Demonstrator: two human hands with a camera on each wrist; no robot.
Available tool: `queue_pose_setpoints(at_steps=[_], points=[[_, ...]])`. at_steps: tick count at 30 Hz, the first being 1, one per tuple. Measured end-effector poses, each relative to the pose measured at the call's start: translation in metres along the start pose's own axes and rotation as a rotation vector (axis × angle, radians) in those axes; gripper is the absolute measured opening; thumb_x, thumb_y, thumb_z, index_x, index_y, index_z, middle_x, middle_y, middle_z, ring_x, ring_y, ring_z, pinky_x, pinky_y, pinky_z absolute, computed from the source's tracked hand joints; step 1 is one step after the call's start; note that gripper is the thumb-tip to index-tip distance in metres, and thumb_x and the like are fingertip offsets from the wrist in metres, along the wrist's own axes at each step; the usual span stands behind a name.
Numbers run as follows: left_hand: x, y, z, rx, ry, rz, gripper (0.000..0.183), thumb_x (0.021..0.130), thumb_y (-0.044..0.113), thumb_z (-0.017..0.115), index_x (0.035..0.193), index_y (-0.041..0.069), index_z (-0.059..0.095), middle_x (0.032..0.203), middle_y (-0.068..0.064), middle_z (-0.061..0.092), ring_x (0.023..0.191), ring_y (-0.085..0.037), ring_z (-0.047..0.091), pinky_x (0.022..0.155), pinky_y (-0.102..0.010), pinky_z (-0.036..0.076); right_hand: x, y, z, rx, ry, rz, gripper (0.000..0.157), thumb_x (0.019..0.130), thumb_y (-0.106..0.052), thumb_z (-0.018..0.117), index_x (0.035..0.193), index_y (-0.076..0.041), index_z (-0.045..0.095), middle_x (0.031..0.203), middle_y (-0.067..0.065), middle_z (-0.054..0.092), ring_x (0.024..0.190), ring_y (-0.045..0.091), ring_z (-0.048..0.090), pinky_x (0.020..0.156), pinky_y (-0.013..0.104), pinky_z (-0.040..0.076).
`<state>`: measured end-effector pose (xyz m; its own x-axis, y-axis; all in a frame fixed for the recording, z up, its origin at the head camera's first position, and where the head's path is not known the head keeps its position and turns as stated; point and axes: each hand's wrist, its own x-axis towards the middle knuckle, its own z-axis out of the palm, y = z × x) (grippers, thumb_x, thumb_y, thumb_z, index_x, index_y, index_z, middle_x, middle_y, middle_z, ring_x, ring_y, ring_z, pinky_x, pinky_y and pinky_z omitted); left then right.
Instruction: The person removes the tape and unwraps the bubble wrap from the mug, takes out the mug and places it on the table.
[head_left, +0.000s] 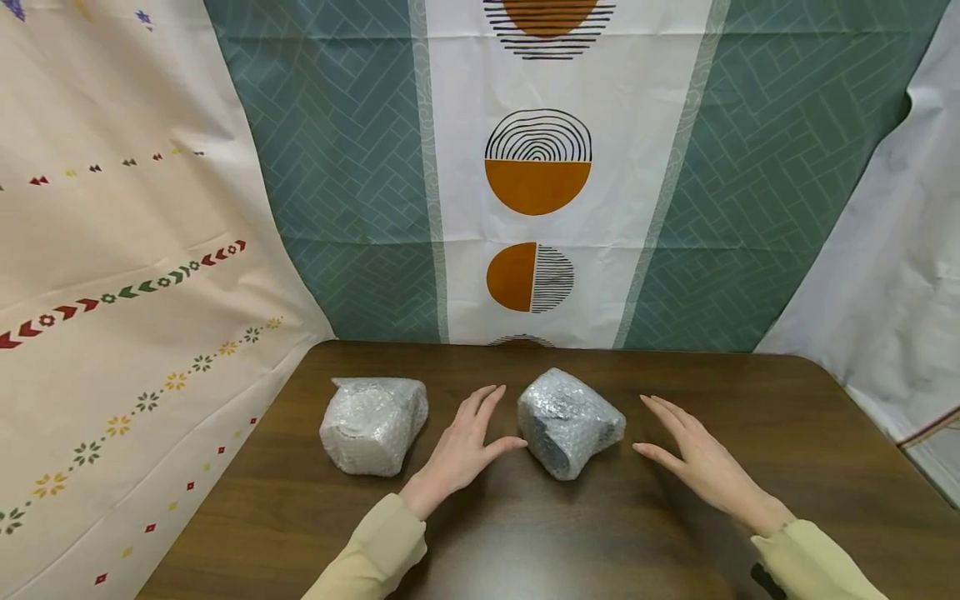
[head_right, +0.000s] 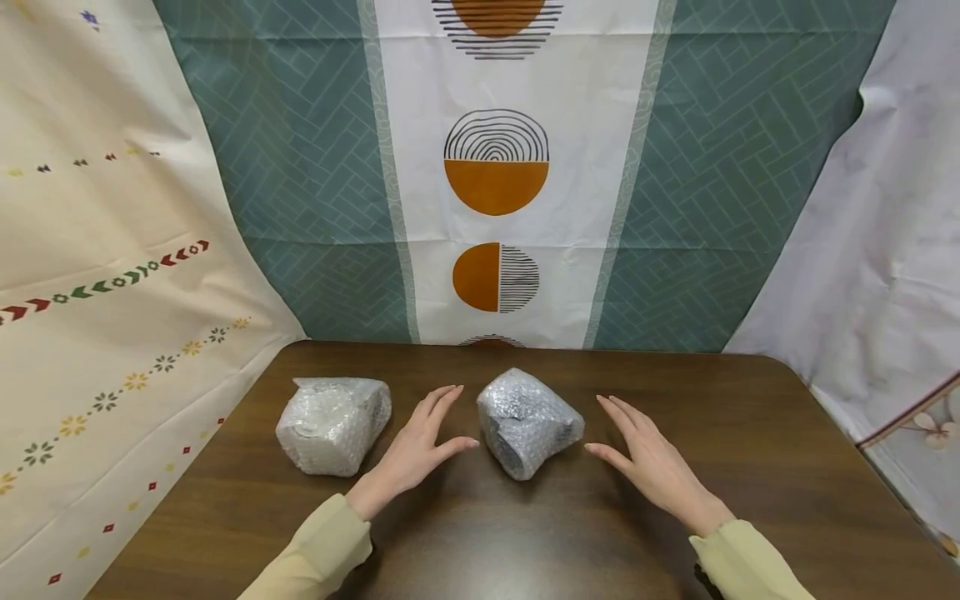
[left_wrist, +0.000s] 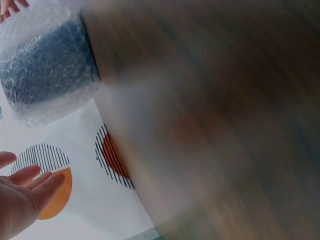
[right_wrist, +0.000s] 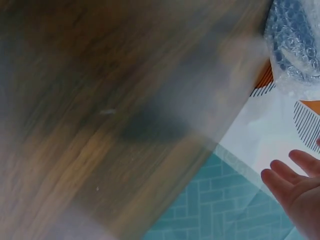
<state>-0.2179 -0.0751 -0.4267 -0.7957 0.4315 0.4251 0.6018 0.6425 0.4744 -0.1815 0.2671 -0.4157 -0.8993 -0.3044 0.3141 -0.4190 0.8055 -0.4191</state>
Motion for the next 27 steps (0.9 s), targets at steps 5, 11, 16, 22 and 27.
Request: queue_pose_setpoints(at_steps=[5, 11, 16, 22, 27], points=[[0.006, 0.001, 0.004, -0.095, 0.023, -0.009, 0.076, 0.081, 0.057, 0.054, 0.138, 0.011, 0.034, 0.134, -0.004, 0.033, 0.121, -0.019, 0.032, 0.092, -0.040, 0.037, 0.003, -0.001, 0.003, 0.038, 0.027, -0.022, 0.069, 0.085, -0.041, 0.061, 0.141, -0.017, 0.031, 0.137, 0.012, 0.033, 0.122, 0.033, 0.032, 0.090, 0.054, 0.031], [0.011, 0.001, 0.008, -0.179, 0.011, -0.038, 0.076, 0.081, 0.055, 0.056, 0.137, 0.008, 0.036, 0.130, -0.005, 0.036, 0.119, -0.021, 0.035, 0.093, -0.041, 0.036, 0.006, -0.001, 0.007, 0.106, 0.052, -0.043, 0.064, 0.085, -0.035, 0.062, 0.139, -0.015, 0.035, 0.134, 0.012, 0.038, 0.119, 0.033, 0.036, 0.088, 0.054, 0.033], [0.016, 0.000, 0.012, -0.289, 0.001, -0.062, 0.073, 0.081, 0.049, 0.061, 0.135, 0.007, 0.037, 0.128, -0.006, 0.040, 0.119, -0.022, 0.037, 0.094, -0.041, 0.034, 0.010, -0.003, 0.011, 0.168, 0.078, -0.063, 0.057, 0.085, -0.029, 0.064, 0.134, -0.012, 0.042, 0.130, 0.009, 0.044, 0.117, 0.029, 0.040, 0.088, 0.050, 0.035], [0.021, -0.001, 0.017, -0.393, 0.024, -0.064, 0.066, 0.080, 0.040, 0.067, 0.132, 0.008, 0.042, 0.124, -0.012, 0.045, 0.115, -0.030, 0.041, 0.091, -0.044, 0.035, 0.018, -0.005, 0.015, 0.244, 0.108, -0.071, 0.050, 0.084, -0.022, 0.066, 0.129, -0.009, 0.049, 0.124, 0.007, 0.050, 0.109, 0.025, 0.047, 0.085, 0.047, 0.039], [0.024, -0.003, 0.019, -0.457, 0.028, -0.053, 0.063, 0.080, 0.034, 0.069, 0.131, 0.008, 0.043, 0.122, -0.014, 0.046, 0.113, -0.030, 0.042, 0.087, -0.047, 0.039, 0.024, -0.006, 0.018, 0.277, 0.122, -0.099, 0.048, 0.081, -0.013, 0.069, 0.126, -0.006, 0.052, 0.123, 0.006, 0.052, 0.107, 0.024, 0.050, 0.084, 0.044, 0.041]])
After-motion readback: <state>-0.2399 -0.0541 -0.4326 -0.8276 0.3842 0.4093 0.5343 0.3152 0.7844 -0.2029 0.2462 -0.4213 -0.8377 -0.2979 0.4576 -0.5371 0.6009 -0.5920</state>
